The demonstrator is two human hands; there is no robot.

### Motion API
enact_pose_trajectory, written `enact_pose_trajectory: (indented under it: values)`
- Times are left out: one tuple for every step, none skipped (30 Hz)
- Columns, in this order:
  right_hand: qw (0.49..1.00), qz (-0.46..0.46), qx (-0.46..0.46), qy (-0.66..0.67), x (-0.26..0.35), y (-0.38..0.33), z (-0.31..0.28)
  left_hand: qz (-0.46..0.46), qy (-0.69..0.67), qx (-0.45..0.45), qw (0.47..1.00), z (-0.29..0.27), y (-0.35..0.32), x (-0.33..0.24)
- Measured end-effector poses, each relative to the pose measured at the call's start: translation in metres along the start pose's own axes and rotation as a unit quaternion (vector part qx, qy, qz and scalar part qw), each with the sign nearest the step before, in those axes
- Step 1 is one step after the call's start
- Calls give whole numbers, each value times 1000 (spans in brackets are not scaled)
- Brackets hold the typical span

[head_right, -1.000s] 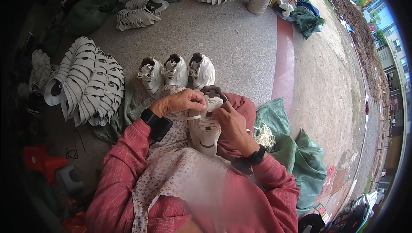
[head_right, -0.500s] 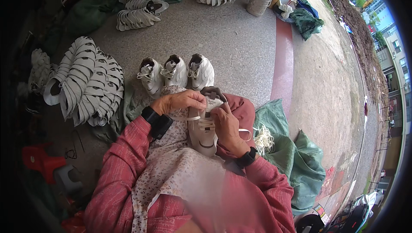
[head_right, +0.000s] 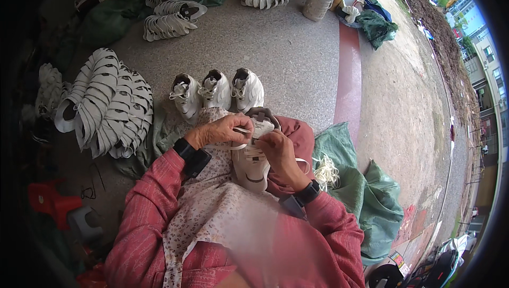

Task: The person sits on the floor and laces a white sneaker by hand. They thread a long white lace through the eyelets, pull it tight, and adjust the fit repeatedly. The person works on a single shoe while surrounded by stacks of similar footwear.

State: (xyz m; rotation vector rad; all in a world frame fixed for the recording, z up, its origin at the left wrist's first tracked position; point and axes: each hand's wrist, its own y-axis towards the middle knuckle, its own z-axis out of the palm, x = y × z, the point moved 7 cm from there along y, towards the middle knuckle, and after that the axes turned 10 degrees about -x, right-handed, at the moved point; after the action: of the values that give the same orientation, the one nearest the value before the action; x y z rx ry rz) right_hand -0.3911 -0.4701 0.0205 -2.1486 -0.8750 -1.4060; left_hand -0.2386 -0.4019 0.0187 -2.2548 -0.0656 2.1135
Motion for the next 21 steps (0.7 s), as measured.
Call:
enact_pose_trajectory:
  values:
    - [999, 7, 9, 41, -5, 1, 0, 1, -7, -11, 1000, 0, 0, 0]
    - [996, 16, 19, 82, -5, 1, 0, 0, -15, -23, 1000, 1, -1, 0]
    - [991, 40, 29, 122, -6, 1, 0, 0, -23, -34, 999, 2, -2, 0]
    - [984, 65, 39, 161, -6, 0, -1, -9, -24, -45, 999, 3, -1, 3]
    - [975, 88, 51, 200, -3, 0, -1, -18, -25, -58, 998, 2, -2, 7]
    - [969, 112, 62, 212, -2, 0, -1, -27, -26, -72, 997, 2, -3, 11]
    - [962, 136, 73, 224, -1, 0, -1, -5, 17, -98, 995, -1, -3, 13]
    - [955, 161, 81, 237, -2, -1, -1, 17, 60, -121, 991, -1, -1, 13]
    - [953, 170, 78, 239, 0, -2, 0, 39, 103, -144, 983, -3, -1, 14]
    - [951, 177, 76, 240, 1, -2, 2, 56, 108, -158, 980, -3, -3, 15]
    - [950, 186, 71, 241, 0, -3, 1, 74, 111, -169, 977, -1, -4, 11]
    - [958, 158, 64, 229, 0, -3, 1, 92, 114, -180, 973, 0, -5, 7]
    - [966, 130, 58, 217, -4, -3, 2, 108, 125, -178, 970, 2, -6, 4]
    - [972, 101, 53, 206, -4, -3, 2, 124, 136, -178, 967, 1, -9, 0]
    - [974, 88, 52, 203, -5, -3, 2, 140, 148, -178, 963, 1, -11, -3]
    - [976, 75, 52, 199, -4, -2, 0, 142, 153, -174, 962, 0, -12, -4]
    - [977, 62, 51, 196, -4, -3, -1, 144, 159, -170, 962, 0, -13, -4]
    - [982, 40, 50, 180, -5, -2, -1, 146, 164, -166, 961, 1, -14, -4]
    - [985, 17, 49, 165, -9, -1, -1, 131, 157, -161, 966, 1, -14, -2]
    - [988, -5, 49, 149, -5, 1, -1, 116, 150, -157, 969, 0, -13, 1]
    - [994, -37, 54, 84, 0, 2, -3, 101, 143, -153, 973, 0, -12, 4]
